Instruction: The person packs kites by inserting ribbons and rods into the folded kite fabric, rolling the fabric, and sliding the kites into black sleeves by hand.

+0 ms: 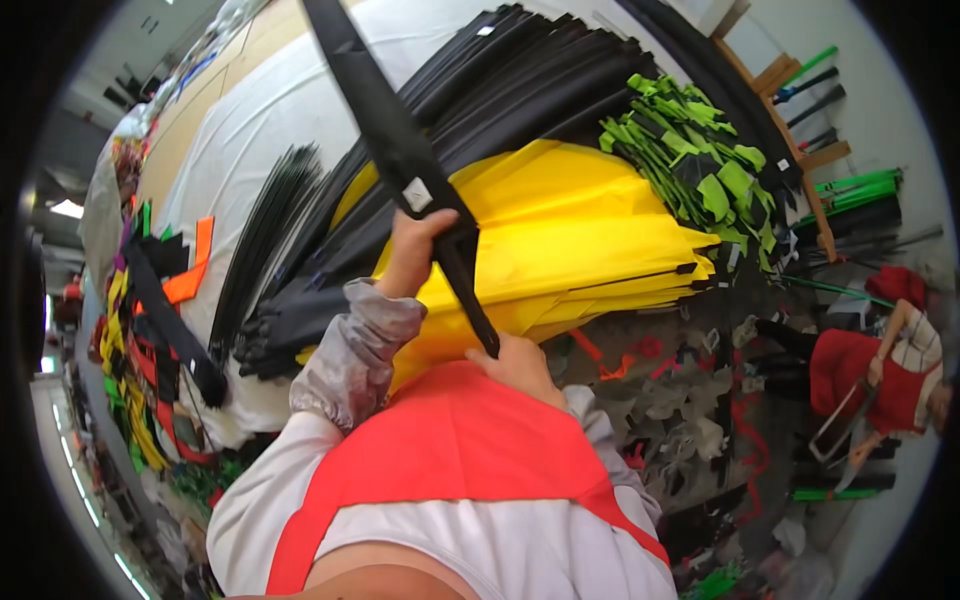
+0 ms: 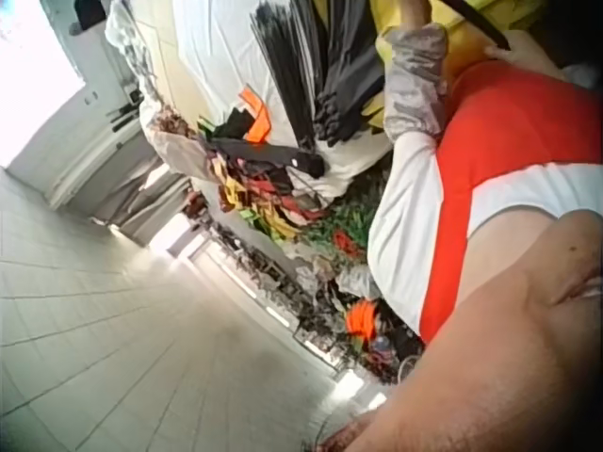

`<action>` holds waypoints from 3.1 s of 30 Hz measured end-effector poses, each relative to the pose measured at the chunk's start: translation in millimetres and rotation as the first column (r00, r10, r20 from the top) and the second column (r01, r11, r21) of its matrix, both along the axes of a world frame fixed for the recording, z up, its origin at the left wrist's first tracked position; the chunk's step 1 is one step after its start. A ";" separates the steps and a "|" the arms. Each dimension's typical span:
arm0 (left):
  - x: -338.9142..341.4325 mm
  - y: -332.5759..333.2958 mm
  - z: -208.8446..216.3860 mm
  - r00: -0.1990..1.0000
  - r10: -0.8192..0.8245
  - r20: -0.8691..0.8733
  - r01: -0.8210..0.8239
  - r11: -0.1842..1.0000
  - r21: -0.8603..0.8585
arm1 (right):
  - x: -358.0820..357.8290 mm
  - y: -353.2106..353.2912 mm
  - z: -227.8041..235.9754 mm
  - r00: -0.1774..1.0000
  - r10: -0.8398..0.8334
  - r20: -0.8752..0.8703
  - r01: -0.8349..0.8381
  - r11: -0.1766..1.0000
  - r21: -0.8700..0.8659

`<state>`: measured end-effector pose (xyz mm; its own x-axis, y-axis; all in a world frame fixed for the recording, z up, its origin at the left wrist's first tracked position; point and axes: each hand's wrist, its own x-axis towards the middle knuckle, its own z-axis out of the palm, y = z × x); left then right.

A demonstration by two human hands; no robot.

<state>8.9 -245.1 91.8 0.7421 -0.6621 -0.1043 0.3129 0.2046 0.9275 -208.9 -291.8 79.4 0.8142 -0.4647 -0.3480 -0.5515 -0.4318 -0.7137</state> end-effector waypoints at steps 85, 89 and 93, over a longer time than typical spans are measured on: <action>-44.1 18.7 -118.9 0.468 -0.627 0.622 -0.150 0.637 0.756 | -17.3 -436.0 -65.9 0.848 -0.460 0.264 0.526 0.668 -0.526; -37.3 25.2 -127.0 0.346 -0.697 0.628 -0.067 0.650 0.757 | -18.2 -381.7 3.7 0.723 -0.254 0.643 0.650 0.566 -0.507; -36.3 40.1 -145.1 0.181 -0.772 0.610 -0.101 0.602 0.792 | -10.2 -338.4 47.4 0.739 -0.127 0.661 0.605 0.557 -0.569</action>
<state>-27.4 -205.0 -53.2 0.3031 -0.9500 -0.0752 -0.8712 -0.3083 0.3821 -219.2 -630.2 126.8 0.4238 -0.6479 0.6329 -0.4577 -0.7562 -0.4676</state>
